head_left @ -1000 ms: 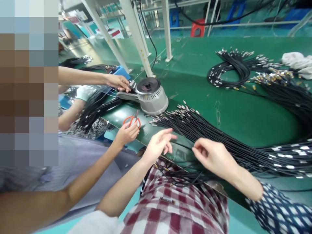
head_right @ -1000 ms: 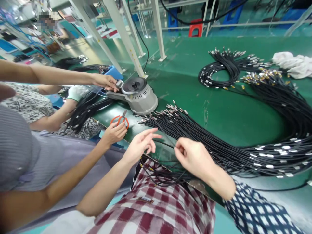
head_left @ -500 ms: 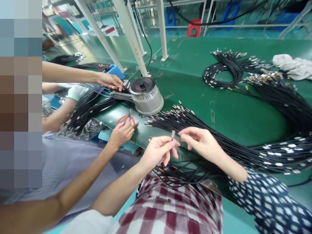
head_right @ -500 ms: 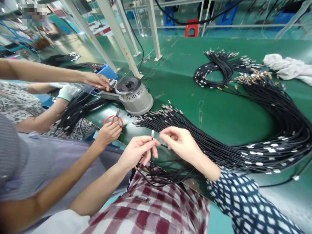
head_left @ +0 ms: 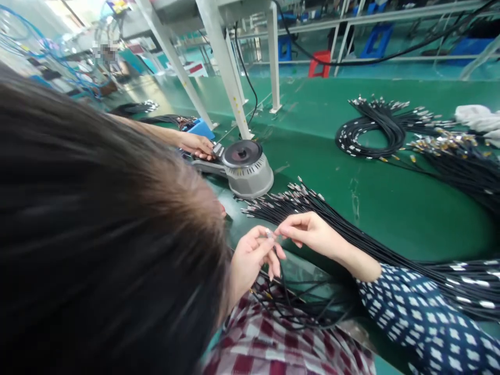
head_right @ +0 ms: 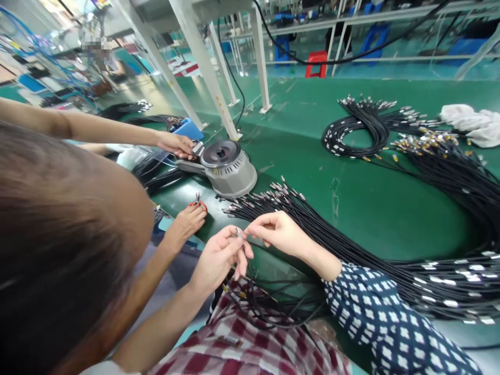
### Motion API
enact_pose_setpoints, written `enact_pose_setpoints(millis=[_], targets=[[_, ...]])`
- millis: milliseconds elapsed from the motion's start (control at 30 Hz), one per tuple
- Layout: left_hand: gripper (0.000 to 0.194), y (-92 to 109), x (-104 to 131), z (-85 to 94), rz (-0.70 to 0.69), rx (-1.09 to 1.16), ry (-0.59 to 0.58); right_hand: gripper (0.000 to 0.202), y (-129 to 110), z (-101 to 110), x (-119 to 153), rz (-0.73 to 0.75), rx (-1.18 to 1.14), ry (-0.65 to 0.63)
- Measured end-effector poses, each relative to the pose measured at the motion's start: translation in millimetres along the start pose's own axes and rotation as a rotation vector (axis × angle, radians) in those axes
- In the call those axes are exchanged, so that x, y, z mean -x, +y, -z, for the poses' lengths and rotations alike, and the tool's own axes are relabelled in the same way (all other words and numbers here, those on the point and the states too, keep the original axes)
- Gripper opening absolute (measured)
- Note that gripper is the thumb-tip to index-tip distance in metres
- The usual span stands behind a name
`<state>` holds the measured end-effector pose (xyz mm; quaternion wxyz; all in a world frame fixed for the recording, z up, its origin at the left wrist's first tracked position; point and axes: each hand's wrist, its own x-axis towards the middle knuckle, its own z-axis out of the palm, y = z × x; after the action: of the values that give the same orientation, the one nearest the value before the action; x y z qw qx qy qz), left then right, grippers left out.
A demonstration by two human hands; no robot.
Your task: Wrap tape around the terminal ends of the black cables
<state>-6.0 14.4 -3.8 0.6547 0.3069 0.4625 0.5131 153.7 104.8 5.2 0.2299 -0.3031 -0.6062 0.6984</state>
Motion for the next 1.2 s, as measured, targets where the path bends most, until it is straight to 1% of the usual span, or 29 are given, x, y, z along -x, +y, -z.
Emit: enact_pose_setpoints(millis=[100,233,367,467,600,767,900,1000,1100,1200], targets=[[0.033,2.5,0.8,-3.5,0.008,-0.058,-0.006,0.039,7.5,0.6,6.2,-0.03,-0.002,0.044],[0.038,-0.8,2.8,-9.9,0.026,-0.148,-0.02,0.037,15.9,1.7,17.6,-0.03,-0.034,0.034],[0.033,-4.5,6.9,-15.0,0.022,-0.212,-0.043,0.035,15.9,3.7,27.1,-0.008,-0.042,0.032],[0.03,-7.3,9.1,-18.3,0.026,-0.233,-0.075,0.034,14.3,4.2,34.3,0.001,-0.049,0.05],[0.03,-12.5,10.7,-24.4,0.014,-0.236,-0.085,0.03,16.1,1.2,44.9,0.005,-0.07,0.089],[0.031,-20.6,13.7,-31.6,-0.002,-0.244,-0.109,0.026,30.8,-7.4,54.4,0.005,-0.215,0.14],[0.03,-25.7,15.5,-34.3,0.028,-0.244,-0.159,0.02,41.9,-13.5,61.7,-0.088,-0.381,0.151],[0.029,-27.9,16.9,-35.6,0.053,-0.223,-0.188,0.016,43.3,-14.3,70.4,-0.134,-0.428,0.185],[0.03,-28.6,18.6,-37.5,0.053,-0.206,-0.191,0.013,41.8,-11.4,79.5,-0.089,-0.394,0.236],[0.029,-28.8,19.7,-39.9,0.067,-0.176,-0.202,0.012,42.9,-6.2,86.8,-0.011,-0.353,0.255]])
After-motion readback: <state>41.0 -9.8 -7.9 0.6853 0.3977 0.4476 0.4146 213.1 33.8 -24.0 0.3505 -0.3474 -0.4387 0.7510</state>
